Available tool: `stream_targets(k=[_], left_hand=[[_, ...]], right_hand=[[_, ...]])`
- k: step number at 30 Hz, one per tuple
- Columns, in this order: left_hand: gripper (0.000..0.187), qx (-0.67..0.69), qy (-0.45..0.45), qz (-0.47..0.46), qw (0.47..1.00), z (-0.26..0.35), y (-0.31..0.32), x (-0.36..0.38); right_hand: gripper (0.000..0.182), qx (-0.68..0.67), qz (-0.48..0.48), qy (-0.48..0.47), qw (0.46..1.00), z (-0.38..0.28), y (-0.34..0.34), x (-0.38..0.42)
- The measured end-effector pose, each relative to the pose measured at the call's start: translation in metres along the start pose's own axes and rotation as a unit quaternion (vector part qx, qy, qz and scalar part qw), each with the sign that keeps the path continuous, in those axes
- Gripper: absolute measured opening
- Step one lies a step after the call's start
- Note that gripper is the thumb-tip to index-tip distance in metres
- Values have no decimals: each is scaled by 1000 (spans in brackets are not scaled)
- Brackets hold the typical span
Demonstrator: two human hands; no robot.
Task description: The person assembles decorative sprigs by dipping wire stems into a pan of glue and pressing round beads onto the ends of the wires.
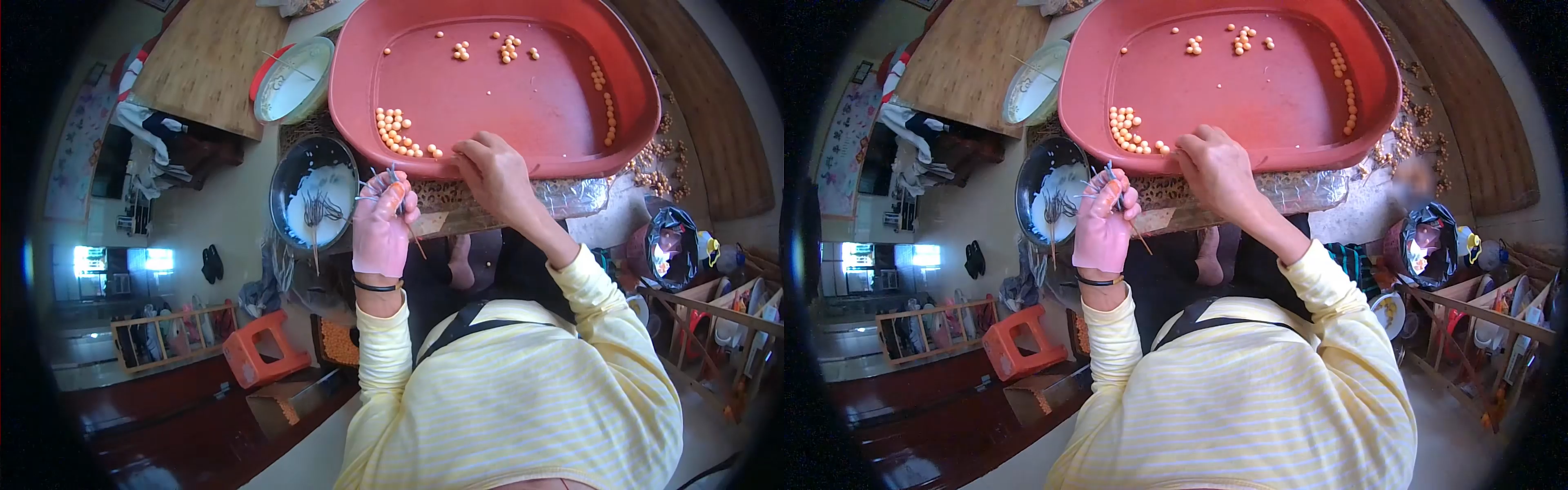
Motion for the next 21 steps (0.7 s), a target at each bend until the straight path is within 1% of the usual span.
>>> stream_targets(k=[4,10,14,19,21], left_hand=[[17,-37,11,41,998,-4,5,2],[17,-71,14,45,996,-8,6,3],[18,-64,11,51,997,-9,7,1],[16,-74,10,72,995,-8,2,-3],[15,-80,13,81,993,-8,2,-3]], right_hand=[[11,83,-32,-59,994,-1,20,-14],[12,105,-82,-14,991,2,42,-23],[12,77,-102,12,992,12,46,-26],[13,52,-66,-20,996,30,33,-26],[13,61,-80,-17,995,35,28,-25]])
Point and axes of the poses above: each hand's wrist, its own x-axis away from the middle knuckle, its own y-axis out of the palm, z = x × y, the point moved 4 cm from there along -x, towards the middle knuckle, and after that the axes turned 8 degrees about x, right-handed, at the moved point
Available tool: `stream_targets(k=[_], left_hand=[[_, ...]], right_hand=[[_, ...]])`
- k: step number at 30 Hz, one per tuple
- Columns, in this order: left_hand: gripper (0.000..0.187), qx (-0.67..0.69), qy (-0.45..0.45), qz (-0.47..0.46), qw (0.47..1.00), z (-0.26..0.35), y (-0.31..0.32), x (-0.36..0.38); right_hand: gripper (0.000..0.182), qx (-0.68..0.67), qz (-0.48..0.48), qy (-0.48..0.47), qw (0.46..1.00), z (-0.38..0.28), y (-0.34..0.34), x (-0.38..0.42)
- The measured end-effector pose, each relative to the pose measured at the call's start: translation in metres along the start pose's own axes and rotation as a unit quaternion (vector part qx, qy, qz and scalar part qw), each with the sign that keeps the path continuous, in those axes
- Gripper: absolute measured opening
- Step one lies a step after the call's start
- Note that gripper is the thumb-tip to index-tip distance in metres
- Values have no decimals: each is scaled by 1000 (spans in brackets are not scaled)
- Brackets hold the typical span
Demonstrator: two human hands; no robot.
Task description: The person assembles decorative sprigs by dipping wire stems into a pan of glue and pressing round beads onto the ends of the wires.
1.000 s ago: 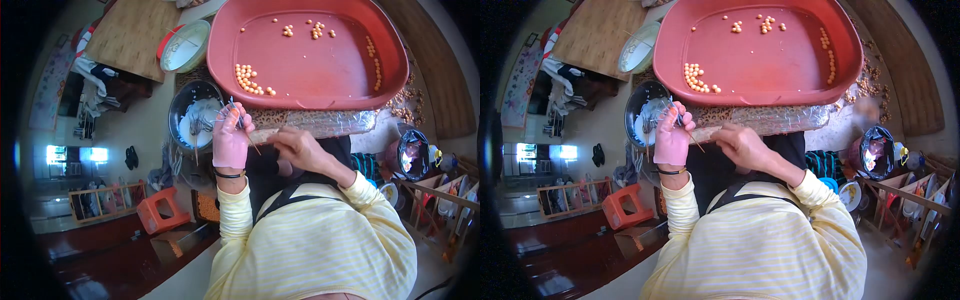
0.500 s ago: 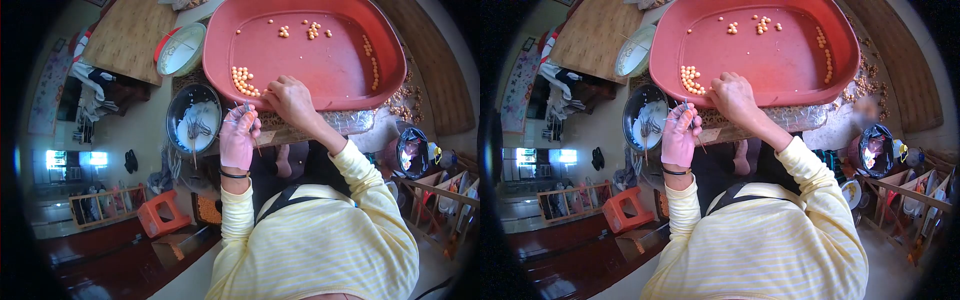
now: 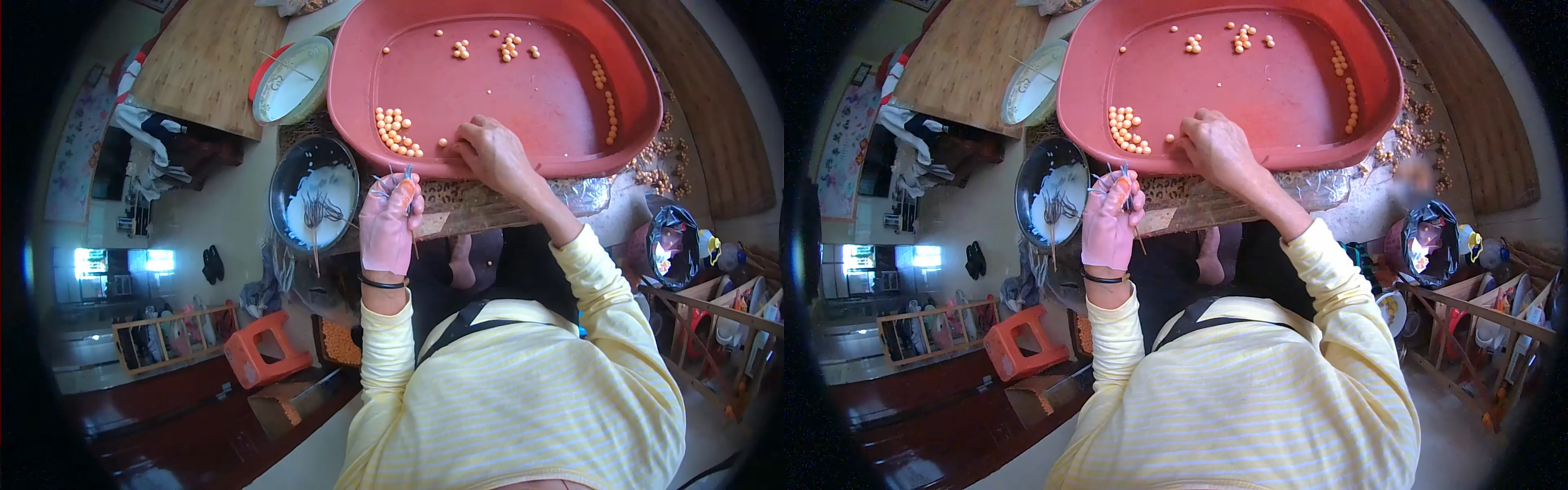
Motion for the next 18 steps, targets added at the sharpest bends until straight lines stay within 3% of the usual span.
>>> stream_targets(k=[4,9,11,13,14,18], left_hand=[[14,-17,5,20,1000,1,1,0],[14,-19,1,32,999,2,-5,-2],[16,-26,-3,28,999,3,-9,-3],[17,-31,-8,24,999,3,-12,-6],[17,-32,-12,22,999,3,-11,-6],[18,-36,-2,31,999,10,-8,-5]], right_hand=[[12,32,-37,14,999,5,-14,2],[12,-104,13,83,991,2,-34,5],[13,-298,-3,166,940,0,-38,9],[14,-478,-16,241,845,-3,-37,15],[14,-476,-13,245,845,-5,-37,19],[14,-695,-91,287,653,-17,-18,36]])
Point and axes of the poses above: each hand's wrist, its own x-axis away from the middle knuckle, its own y-axis out of the palm, z = x × y, the point moved 4 cm from there along -x, towards the middle knuckle, and after that the axes turned 8 degrees about x, right-handed, at the moved point
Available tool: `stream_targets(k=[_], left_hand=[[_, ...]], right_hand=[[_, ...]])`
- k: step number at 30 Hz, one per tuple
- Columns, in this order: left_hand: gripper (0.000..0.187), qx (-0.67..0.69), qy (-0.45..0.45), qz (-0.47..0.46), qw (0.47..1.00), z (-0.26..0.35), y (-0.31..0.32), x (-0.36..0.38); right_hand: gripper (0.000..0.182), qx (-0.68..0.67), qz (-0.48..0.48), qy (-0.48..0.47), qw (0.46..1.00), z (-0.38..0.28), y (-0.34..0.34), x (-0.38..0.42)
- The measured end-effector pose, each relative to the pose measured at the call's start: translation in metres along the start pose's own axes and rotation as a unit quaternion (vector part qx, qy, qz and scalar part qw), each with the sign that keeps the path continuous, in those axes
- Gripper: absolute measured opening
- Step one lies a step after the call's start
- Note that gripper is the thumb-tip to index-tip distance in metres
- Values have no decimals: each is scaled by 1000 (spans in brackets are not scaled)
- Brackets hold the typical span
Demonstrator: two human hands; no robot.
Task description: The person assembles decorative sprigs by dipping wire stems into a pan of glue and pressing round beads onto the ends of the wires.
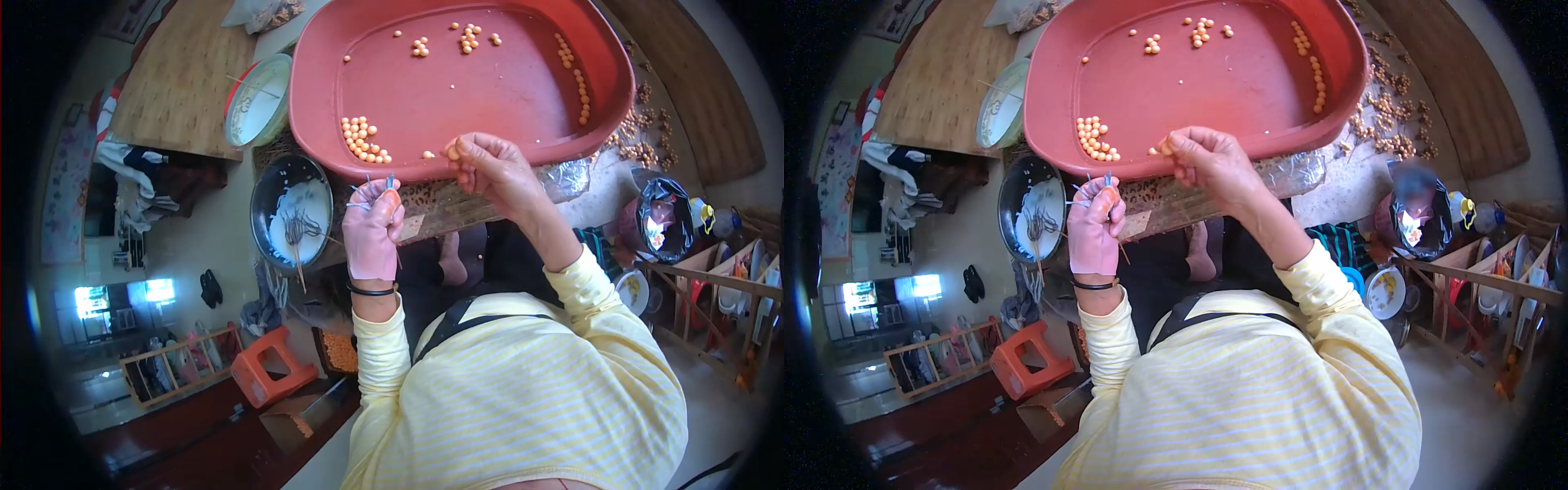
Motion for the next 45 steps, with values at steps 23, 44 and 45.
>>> stream_targets(k=[23,44,45], left_hand=[[12,-122,-39,-24,991,1,12,22],[8,-292,37,-1,956,-7,16,23],[8,-290,39,0,956,-7,16,23]], right_hand=[[17,-160,-24,0,987,40,24,26],[11,127,123,-132,975,36,33,39],[10,137,123,-136,974,36,33,40]])
Point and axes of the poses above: each hand's wrist, its own x-axis away from the middle knuckle, its own y-axis out of the palm, z = x × y, the point moved 4 cm from there along -x, towards the middle knuckle, and after that the axes turned 8 degrees about x, right-handed, at the moved point
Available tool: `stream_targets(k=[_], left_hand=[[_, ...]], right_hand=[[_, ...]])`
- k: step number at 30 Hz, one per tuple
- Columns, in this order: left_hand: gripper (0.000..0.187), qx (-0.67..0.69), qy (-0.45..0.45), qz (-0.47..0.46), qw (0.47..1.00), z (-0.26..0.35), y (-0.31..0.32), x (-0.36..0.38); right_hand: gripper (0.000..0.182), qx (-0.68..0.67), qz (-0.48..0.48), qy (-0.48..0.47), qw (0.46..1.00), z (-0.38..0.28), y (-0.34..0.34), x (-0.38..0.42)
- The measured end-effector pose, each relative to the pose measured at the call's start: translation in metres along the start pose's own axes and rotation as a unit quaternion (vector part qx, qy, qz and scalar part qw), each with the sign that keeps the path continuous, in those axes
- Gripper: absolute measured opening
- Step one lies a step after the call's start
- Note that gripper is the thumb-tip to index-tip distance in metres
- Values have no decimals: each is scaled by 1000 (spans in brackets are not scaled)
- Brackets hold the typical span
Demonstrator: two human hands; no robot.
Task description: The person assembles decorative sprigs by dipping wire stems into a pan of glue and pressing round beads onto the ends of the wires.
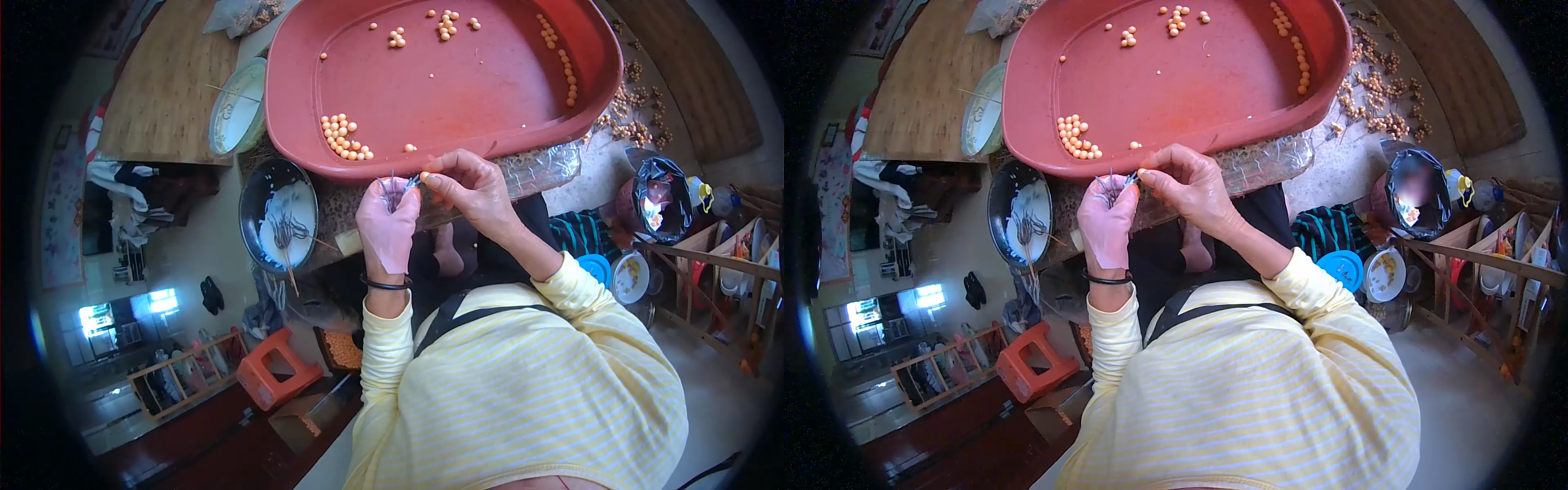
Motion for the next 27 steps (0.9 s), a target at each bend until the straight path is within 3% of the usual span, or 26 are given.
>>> stream_targets(k=[5,27], left_hand=[[6,157,-95,-18,983,-9,-1,-1],[6,158,-66,-26,985,-26,-2,-10]], right_hand=[[13,8,7,-4,1000,5,-1,-1],[7,103,5,-45,994,1,5,-3]])
Point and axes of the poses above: each hand's wrist, its own x-axis away from the middle knuckle, its own y-axis out of the palm, z = x × y, the point moved 4 cm from there along -x, towards the middle knuckle, and after that the axes turned 8 degrees about x, right-handed, at the moved point
